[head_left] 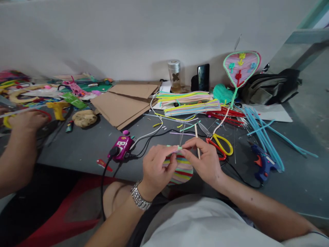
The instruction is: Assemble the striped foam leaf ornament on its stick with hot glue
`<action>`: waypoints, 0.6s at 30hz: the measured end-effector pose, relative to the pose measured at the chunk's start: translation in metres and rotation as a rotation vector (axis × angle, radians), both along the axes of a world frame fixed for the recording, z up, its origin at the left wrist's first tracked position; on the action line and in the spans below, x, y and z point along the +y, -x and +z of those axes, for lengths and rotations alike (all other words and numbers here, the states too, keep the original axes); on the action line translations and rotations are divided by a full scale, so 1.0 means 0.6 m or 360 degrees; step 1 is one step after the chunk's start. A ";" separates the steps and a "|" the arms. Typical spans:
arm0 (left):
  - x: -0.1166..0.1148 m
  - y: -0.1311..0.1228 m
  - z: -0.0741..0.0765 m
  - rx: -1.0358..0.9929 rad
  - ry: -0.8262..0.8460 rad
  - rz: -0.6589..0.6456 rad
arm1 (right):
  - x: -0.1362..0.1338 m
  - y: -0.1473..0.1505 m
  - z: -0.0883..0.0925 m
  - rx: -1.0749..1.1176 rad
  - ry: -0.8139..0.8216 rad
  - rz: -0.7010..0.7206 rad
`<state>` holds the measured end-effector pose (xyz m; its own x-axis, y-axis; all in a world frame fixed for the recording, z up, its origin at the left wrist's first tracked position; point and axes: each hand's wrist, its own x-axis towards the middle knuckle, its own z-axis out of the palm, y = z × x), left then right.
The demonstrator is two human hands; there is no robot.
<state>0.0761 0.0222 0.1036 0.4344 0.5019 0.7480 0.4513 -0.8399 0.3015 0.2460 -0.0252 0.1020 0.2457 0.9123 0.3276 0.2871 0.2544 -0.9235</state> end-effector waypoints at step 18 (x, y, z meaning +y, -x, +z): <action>-0.005 0.003 0.001 -0.0189 0.0342 0.0080 | 0.017 -0.031 0.013 0.0299 0.0273 0.0265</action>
